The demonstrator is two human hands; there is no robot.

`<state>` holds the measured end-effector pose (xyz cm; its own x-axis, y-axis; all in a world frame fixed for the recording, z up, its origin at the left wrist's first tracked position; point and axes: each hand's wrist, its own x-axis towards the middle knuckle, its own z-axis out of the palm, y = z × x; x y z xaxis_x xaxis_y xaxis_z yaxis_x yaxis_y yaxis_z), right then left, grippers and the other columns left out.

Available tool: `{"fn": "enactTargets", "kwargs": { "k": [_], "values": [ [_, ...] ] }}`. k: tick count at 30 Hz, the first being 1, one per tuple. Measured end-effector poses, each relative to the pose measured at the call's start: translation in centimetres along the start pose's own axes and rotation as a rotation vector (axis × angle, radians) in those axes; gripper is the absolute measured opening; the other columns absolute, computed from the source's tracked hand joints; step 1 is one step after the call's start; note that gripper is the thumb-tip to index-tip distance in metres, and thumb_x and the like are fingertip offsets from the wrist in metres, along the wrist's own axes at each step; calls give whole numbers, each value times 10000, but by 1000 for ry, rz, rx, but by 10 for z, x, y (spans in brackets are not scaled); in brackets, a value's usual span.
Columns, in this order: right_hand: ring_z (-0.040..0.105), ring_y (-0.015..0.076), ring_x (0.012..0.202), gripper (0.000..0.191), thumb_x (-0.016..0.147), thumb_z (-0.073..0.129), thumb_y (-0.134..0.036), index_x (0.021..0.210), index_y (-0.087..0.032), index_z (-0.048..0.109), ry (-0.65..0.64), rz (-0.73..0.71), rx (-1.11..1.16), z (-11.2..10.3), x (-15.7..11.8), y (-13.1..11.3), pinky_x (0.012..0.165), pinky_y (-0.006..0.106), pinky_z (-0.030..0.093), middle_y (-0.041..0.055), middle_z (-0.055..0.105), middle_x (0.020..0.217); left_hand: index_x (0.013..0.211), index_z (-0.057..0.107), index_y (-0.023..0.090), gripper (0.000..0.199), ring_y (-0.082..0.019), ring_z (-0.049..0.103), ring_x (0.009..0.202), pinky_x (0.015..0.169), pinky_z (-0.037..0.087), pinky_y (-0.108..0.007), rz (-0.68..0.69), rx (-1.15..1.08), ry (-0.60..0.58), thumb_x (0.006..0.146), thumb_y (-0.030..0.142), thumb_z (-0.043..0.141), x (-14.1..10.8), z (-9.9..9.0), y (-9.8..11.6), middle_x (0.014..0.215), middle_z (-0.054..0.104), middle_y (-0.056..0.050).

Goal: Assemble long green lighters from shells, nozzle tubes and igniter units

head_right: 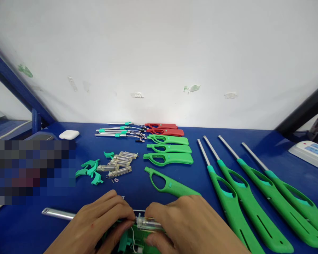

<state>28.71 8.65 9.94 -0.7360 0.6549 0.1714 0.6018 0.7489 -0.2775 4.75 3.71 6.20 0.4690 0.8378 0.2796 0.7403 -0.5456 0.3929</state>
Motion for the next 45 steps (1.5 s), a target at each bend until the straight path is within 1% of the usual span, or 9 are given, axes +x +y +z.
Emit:
{"fn": "enactTargets", "kwargs": {
  "k": [7, 13, 18, 22, 26, 31, 35, 41, 45],
  "values": [
    [720, 146, 548, 150, 958, 709, -170, 889, -302, 723, 35, 50, -7, 1, -5, 3, 501, 214, 468, -76, 744, 702, 1144, 614, 287, 201, -192, 683, 858, 897, 612, -366, -55, -12, 50, 1066, 146, 494, 1, 0, 3, 975, 730, 35],
    [738, 157, 577, 203, 901, 741, -98, 898, -298, 709, 7, 62, 3, -1, -3, 3, 539, 217, 498, -87, 718, 681, 1062, 637, 254, 218, -189, 666, 844, 912, 598, -376, -34, -19, 1, 1022, 87, 503, 6, -2, 4, 958, 718, 22],
    [715, 154, 554, 168, 949, 696, -140, 864, -284, 691, 13, 53, -10, 0, -3, 0, 544, 222, 500, -77, 698, 663, 1031, 628, 245, 245, -183, 652, 860, 899, 581, -357, -43, -51, -25, 983, 38, 506, 4, -5, 7, 960, 702, 20],
    [717, 154, 562, 165, 958, 684, -152, 856, -282, 684, 41, 45, -15, 3, -3, 1, 550, 225, 502, -74, 694, 662, 1016, 626, 250, 235, -180, 650, 870, 935, 570, -357, -61, -59, -34, 991, 44, 514, 2, -2, 5, 957, 700, 26],
    [728, 157, 578, 163, 963, 677, -152, 876, -288, 694, 53, 36, -13, 4, -2, 1, 548, 228, 504, -70, 710, 682, 987, 636, 236, 228, -186, 653, 830, 903, 578, -361, -6, -66, -15, 1011, 56, 498, 4, 2, 1, 913, 698, 17],
    [734, 157, 596, 175, 964, 659, -146, 850, -276, 686, 71, 30, -24, 4, -2, 0, 540, 222, 498, -55, 737, 715, 1026, 640, 230, 247, -188, 656, 857, 895, 575, -362, -8, -25, 4, 1048, 64, 458, 6, 0, 3, 943, 702, 8],
    [746, 164, 609, 196, 907, 684, -97, 824, -273, 664, 22, 55, 18, 1, 0, -2, 537, 228, 496, -65, 741, 720, 985, 645, 216, 265, -198, 640, 828, 854, 584, -375, 11, -14, 14, 1056, 67, 437, 5, -2, 6, 914, 699, -3],
    [749, 163, 616, 250, 849, 710, -35, 824, -275, 645, -58, 78, 35, -2, 3, -5, 533, 226, 477, -82, 733, 715, 956, 634, 214, 270, -198, 635, 802, 828, 585, -380, 3, -18, -19, 1046, 53, 437, 5, -1, 3, 907, 700, -6],
    [740, 159, 585, 241, 853, 707, -47, 820, -270, 621, -57, 45, 17, 0, 2, -5, 505, 225, 442, -85, 717, 682, 944, 622, 218, 269, -195, 629, 798, 842, 583, -375, 13, -25, 7, 1053, 61, 433, 4, 1, 2, 894, 697, 0]
  ]
}}
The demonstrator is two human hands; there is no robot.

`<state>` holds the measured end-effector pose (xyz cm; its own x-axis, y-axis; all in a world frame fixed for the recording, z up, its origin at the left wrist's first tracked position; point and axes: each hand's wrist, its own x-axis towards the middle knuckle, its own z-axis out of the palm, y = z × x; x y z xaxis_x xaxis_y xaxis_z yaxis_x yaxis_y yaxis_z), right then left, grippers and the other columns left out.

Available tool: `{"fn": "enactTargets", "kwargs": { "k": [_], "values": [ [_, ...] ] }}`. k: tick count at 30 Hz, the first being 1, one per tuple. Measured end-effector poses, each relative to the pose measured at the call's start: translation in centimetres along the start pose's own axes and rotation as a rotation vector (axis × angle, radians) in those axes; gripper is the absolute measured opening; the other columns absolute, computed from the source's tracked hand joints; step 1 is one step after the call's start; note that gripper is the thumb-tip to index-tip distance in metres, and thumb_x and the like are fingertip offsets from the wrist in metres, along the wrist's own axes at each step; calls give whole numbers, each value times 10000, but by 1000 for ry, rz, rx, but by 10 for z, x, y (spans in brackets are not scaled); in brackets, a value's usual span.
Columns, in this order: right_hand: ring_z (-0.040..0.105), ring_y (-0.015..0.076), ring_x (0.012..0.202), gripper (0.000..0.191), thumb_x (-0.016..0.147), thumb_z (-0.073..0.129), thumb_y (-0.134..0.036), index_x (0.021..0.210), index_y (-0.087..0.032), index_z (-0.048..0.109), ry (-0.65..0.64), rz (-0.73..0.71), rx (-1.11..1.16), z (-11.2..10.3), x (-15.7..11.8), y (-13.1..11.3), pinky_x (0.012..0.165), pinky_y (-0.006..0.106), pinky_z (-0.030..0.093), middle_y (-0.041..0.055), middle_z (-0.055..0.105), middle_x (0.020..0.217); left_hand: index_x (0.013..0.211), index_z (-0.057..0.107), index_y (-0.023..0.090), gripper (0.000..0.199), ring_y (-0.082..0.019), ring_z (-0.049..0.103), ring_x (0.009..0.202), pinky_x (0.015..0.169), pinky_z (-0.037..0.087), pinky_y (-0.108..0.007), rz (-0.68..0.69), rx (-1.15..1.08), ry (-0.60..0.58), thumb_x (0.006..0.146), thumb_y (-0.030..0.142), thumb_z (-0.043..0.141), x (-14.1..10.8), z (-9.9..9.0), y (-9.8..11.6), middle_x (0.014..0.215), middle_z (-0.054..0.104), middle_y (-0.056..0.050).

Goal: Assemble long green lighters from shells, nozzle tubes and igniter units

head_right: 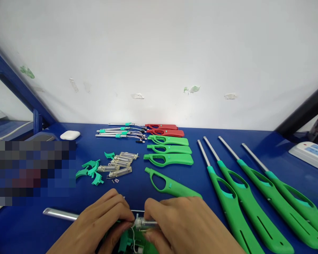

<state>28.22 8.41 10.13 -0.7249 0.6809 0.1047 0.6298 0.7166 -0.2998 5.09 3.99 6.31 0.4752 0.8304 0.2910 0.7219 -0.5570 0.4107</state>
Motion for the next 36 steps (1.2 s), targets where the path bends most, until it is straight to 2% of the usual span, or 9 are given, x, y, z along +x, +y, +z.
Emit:
{"fn": "enactTargets", "kwargs": {
  "k": [8, 15, 20, 25, 28, 30, 31, 33, 36],
  "values": [
    [749, 149, 564, 256, 844, 754, -52, 847, -269, 618, 4, -47, -19, 7, 1, 3, 454, 278, 370, -103, 755, 716, 912, 590, 219, 288, -180, 600, 767, 815, 557, -352, 37, 25, 33, 1030, 17, 421, -3, 3, -1, 867, 670, 12],
    [704, 155, 447, 396, 690, 933, -69, 809, -271, 615, 103, -120, -74, 8, 4, 0, 371, 350, 295, -126, 723, 633, 930, 580, 218, 258, -179, 563, 792, 792, 491, -325, 95, 60, 46, 994, -17, 497, -5, 4, -5, 892, 658, 20],
    [718, 153, 470, 371, 717, 936, -96, 816, -273, 625, 118, -123, -38, 11, 0, 3, 385, 308, 378, -123, 733, 654, 945, 584, 216, 237, -191, 544, 815, 804, 470, -339, 115, 72, 34, 990, -11, 535, -8, 9, -8, 916, 660, 18],
    [744, 156, 576, 215, 877, 764, -99, 822, -279, 660, 136, -79, 0, 13, -3, 9, 492, 250, 496, -87, 738, 713, 930, 593, 216, 227, -197, 550, 798, 758, 485, -342, 128, 136, 39, 986, -1, 561, -3, 11, -7, 883, 655, 15],
    [766, 162, 686, 228, 824, 857, -132, 853, -298, 705, 177, -71, 1, 13, -3, 9, 584, 242, 572, -87, 739, 786, 932, 597, 228, 209, -193, 589, 804, 755, 524, -329, 112, 128, 28, 1016, 43, 548, 0, 6, -4, 874, 659, 18],
    [779, 162, 746, 280, 770, 923, -146, 874, -314, 725, 212, -78, -19, 14, -5, 8, 593, 235, 589, -94, 739, 843, 978, 615, 240, 165, -196, 632, 843, 807, 565, -335, 99, 122, 35, 1046, 108, 543, -2, 3, -2, 913, 682, 19],
    [782, 159, 756, 251, 796, 915, -170, 879, -316, 729, 230, -91, -38, 15, -6, 8, 572, 234, 587, -92, 740, 865, 1016, 626, 246, 140, -198, 656, 873, 860, 583, -348, 92, 125, 46, 1054, 137, 545, -5, 2, -2, 949, 699, 19],
    [785, 148, 744, 103, 970, 775, -257, 891, -306, 731, 282, -132, -86, 18, -11, 7, 511, 237, 565, -72, 746, 888, 1115, 636, 262, 99, -210, 695, 951, 974, 594, -387, 77, 138, 65, 1058, 208, 576, -14, 0, -4, 1035, 727, 19],
    [783, 124, 731, 411, 1177, 389, -368, 987, -297, 746, 329, -200, -133, 28, -21, 11, 496, 220, 562, -42, 758, 897, 1289, 612, 295, 226, -234, 720, 1054, 1002, 608, -406, 76, 188, 112, 1069, 347, 618, -28, 0, -11, 1155, 744, 9]
  ]
}}
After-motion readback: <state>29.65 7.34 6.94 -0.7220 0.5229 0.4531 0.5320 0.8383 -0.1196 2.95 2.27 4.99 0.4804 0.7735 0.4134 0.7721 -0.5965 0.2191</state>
